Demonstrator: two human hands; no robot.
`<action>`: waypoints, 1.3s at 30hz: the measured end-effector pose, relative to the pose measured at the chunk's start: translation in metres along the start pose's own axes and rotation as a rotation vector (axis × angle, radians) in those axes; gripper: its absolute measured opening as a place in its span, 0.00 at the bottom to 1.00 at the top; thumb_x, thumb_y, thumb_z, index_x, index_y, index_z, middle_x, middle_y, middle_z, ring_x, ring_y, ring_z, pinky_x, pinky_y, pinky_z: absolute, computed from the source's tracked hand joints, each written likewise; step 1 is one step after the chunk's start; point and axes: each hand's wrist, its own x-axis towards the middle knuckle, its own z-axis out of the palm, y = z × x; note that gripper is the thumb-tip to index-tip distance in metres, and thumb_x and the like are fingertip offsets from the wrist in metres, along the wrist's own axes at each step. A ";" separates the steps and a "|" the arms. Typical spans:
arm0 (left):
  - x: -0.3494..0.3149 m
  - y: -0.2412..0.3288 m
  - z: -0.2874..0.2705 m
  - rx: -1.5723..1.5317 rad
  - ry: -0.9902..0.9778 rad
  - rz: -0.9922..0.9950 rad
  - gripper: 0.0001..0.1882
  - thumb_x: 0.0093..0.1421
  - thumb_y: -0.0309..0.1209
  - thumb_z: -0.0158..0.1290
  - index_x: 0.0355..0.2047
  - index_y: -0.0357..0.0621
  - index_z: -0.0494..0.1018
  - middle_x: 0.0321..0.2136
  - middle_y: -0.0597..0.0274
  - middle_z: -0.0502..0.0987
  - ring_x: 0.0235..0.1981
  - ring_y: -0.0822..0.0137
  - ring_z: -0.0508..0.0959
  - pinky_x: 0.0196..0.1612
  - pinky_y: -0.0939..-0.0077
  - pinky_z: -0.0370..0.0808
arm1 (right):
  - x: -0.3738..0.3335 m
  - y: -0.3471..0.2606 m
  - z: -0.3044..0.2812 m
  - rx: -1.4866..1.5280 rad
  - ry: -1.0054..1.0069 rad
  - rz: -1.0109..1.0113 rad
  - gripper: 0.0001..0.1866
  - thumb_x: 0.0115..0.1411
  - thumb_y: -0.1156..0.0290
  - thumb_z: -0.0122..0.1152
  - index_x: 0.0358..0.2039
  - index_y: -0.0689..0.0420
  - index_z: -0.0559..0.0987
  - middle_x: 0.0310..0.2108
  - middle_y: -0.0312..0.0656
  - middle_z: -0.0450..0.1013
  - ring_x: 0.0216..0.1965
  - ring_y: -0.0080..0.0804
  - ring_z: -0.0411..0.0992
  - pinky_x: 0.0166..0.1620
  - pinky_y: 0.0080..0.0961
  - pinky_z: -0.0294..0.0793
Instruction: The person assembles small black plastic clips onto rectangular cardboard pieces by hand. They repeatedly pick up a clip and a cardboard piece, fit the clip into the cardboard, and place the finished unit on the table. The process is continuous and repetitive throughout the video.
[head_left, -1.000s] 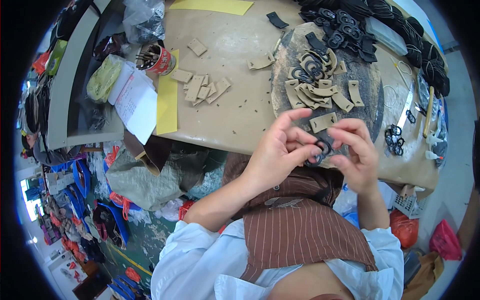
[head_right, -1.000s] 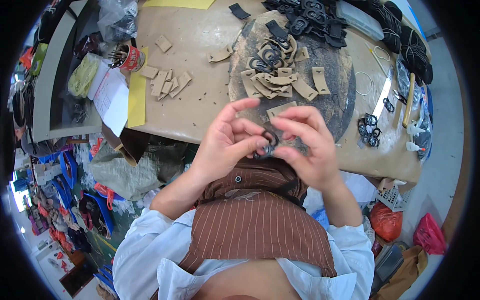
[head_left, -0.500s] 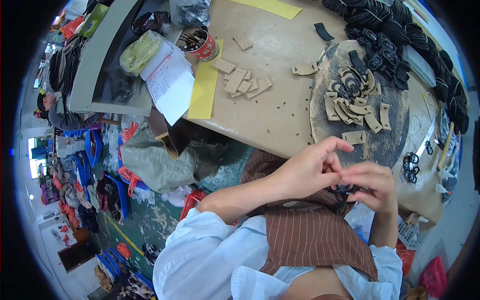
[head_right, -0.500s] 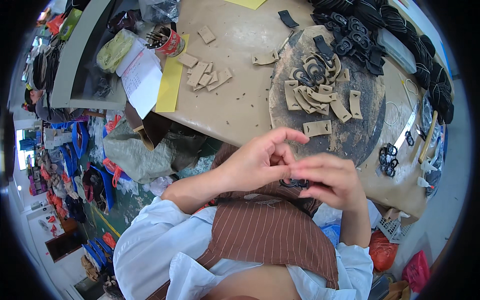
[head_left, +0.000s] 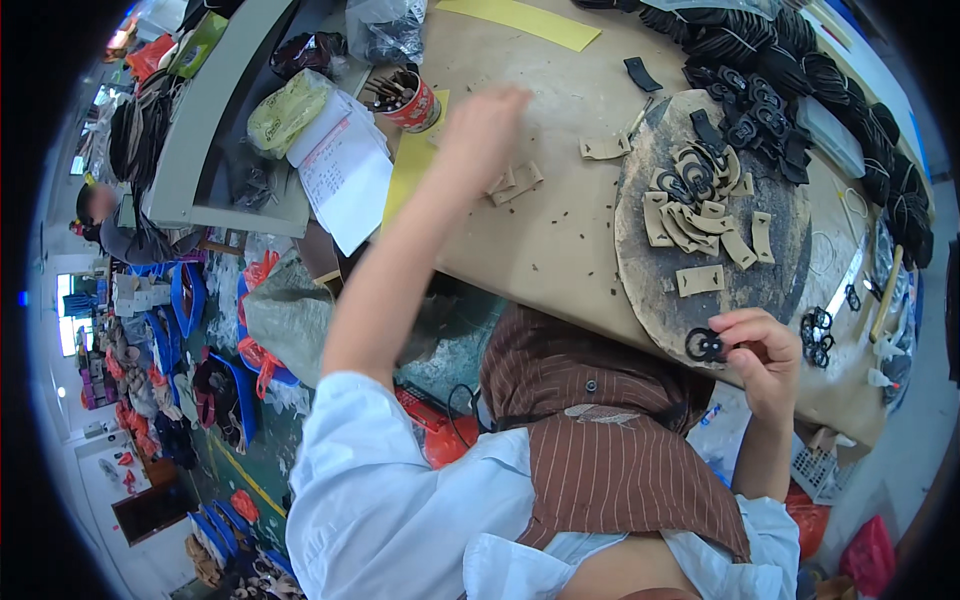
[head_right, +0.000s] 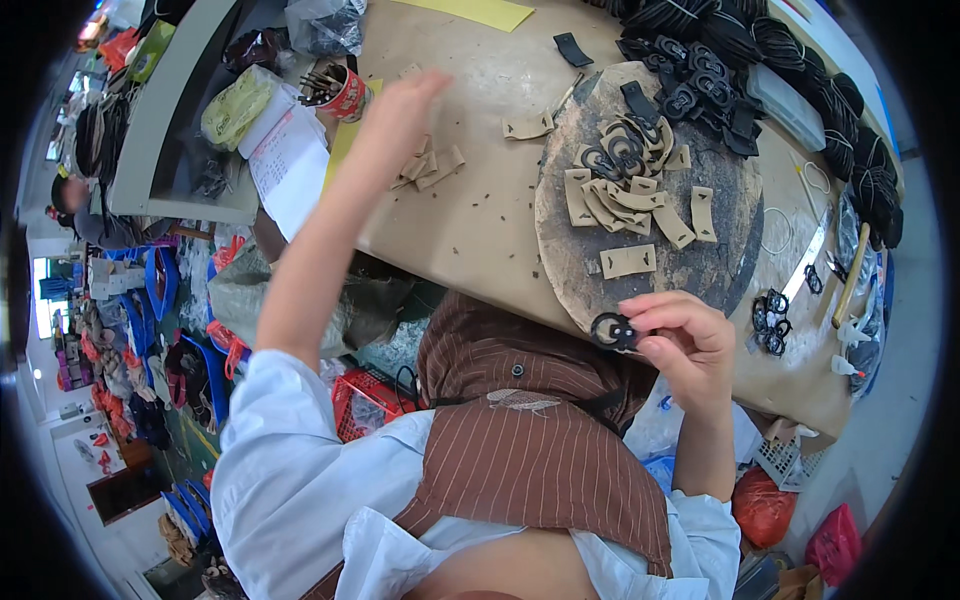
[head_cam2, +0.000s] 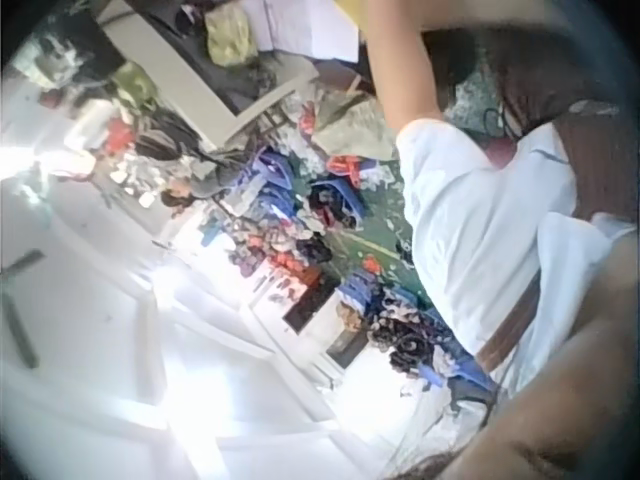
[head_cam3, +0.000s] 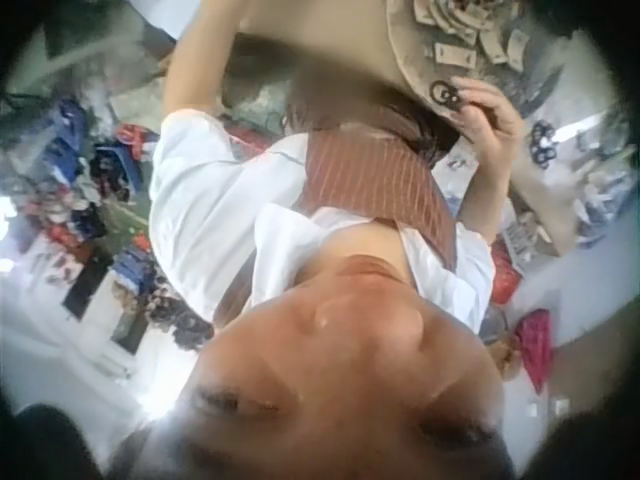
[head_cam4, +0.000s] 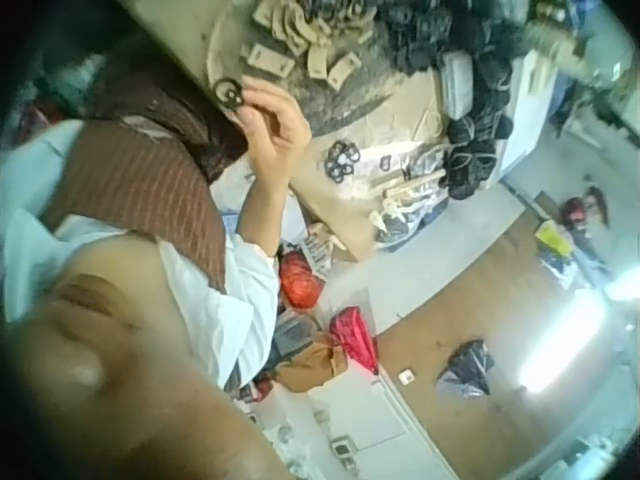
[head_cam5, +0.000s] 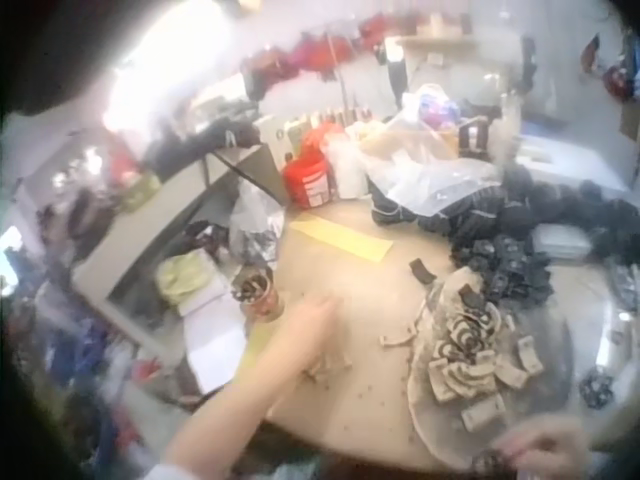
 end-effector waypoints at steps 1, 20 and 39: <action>0.009 -0.031 0.009 0.158 0.082 0.156 0.16 0.49 0.20 0.45 0.39 0.43 0.72 0.37 0.51 0.75 0.40 0.53 0.74 0.42 0.65 0.72 | -0.003 0.001 -0.001 0.125 0.014 0.031 0.11 0.48 0.78 0.62 0.33 0.66 0.75 0.38 0.49 0.72 0.38 0.28 0.72 0.37 0.18 0.71; -0.063 0.177 -0.060 -1.632 -0.489 -0.449 0.13 0.63 0.26 0.41 0.45 0.34 0.67 0.36 0.64 0.73 0.34 0.78 0.73 0.39 0.81 0.76 | 0.012 -0.015 0.008 0.069 0.037 -0.360 0.11 0.40 0.86 0.64 0.28 0.62 0.77 0.24 0.47 0.74 0.27 0.36 0.73 0.31 0.26 0.72; -0.071 0.186 -0.056 -1.413 -0.360 -0.269 0.13 0.61 0.22 0.44 0.45 0.31 0.67 0.34 0.62 0.75 0.35 0.77 0.74 0.40 0.83 0.74 | 0.014 -0.018 0.003 0.091 0.033 -0.335 0.11 0.42 0.88 0.62 0.29 0.63 0.77 0.25 0.46 0.74 0.28 0.34 0.73 0.32 0.25 0.71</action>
